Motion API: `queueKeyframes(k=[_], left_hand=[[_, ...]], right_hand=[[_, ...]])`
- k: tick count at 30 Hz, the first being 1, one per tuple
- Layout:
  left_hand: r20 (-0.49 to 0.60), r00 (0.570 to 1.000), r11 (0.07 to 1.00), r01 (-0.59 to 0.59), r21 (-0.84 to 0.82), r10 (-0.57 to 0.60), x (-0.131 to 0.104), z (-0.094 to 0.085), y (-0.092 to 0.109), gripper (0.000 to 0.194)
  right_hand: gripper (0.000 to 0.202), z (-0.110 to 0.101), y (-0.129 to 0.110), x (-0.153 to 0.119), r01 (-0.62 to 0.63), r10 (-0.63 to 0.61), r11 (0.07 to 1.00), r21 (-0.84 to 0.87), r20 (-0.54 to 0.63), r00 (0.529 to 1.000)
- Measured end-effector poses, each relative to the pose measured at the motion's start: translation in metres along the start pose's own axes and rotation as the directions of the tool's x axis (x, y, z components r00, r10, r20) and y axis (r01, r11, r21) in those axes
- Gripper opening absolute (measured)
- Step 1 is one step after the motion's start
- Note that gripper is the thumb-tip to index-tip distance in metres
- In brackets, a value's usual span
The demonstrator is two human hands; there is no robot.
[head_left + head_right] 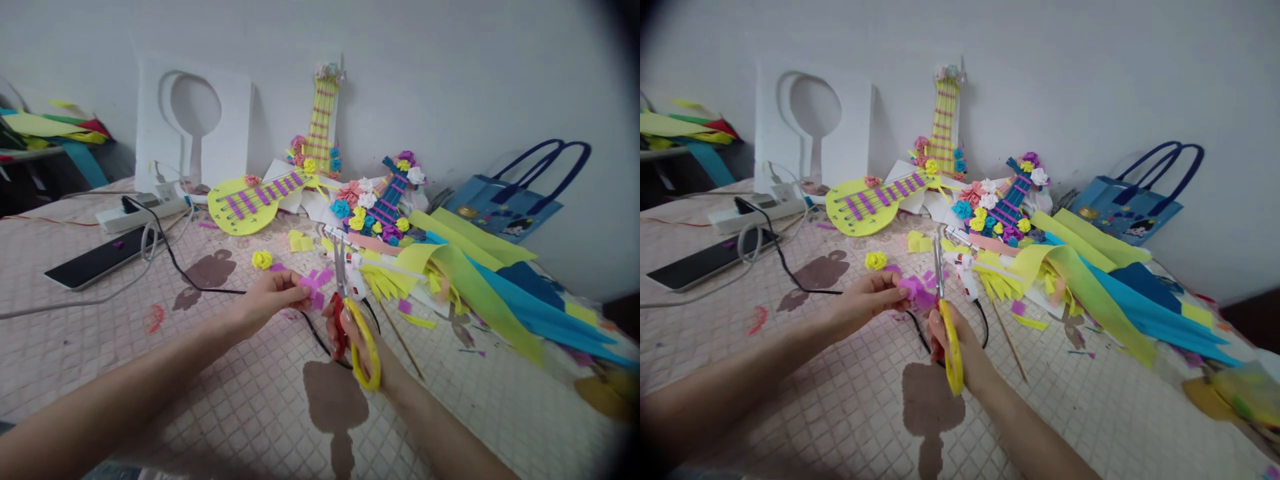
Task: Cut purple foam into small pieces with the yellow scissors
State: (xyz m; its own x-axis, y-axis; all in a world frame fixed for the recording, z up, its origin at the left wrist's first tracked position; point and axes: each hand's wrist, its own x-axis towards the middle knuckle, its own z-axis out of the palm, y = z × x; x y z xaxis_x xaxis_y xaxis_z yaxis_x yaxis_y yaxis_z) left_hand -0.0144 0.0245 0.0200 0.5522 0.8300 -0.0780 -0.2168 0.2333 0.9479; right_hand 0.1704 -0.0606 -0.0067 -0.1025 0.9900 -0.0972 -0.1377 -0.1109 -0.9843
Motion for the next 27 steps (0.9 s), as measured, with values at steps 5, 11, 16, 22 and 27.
queueKeyframes(k=[5, 11, 16, 22, 27], left_hand=[[-0.06, 0.997, 0.991, -0.06, -0.116, 0.054, 0.002, -0.002, 0.006, 0.028], [-0.106, 0.99, 0.983, -0.11, -0.146, 0.095, 0.003, -0.002, 0.009, 0.026], [-0.129, 0.986, 0.98, -0.125, -0.154, 0.106, 0.002, -0.002, 0.009, 0.025], [-0.178, 0.978, 0.97, -0.145, -0.197, 0.111, 0.001, -0.001, 0.01, 0.024], [-0.194, 0.974, 0.967, -0.155, -0.201, 0.116, 0.0, 0.001, 0.012, 0.024]], right_hand=[[0.041, -0.002, 0.003, -0.001, 0.006, -0.002, 0.968, -0.252, 0.016, 1.0], [0.033, 0.007, -0.01, -0.003, 0.049, -0.034, 0.917, -0.397, 0.045, 0.998], [0.03, 0.005, -0.008, -0.003, 0.04, -0.024, 0.862, -0.505, 0.037, 0.999], [0.031, 0.002, -0.006, -0.004, 0.044, -0.025, 0.838, -0.544, 0.042, 0.999], [0.035, 0.005, -0.01, -0.005, 0.039, -0.022, 0.817, -0.575, 0.036, 0.999]])
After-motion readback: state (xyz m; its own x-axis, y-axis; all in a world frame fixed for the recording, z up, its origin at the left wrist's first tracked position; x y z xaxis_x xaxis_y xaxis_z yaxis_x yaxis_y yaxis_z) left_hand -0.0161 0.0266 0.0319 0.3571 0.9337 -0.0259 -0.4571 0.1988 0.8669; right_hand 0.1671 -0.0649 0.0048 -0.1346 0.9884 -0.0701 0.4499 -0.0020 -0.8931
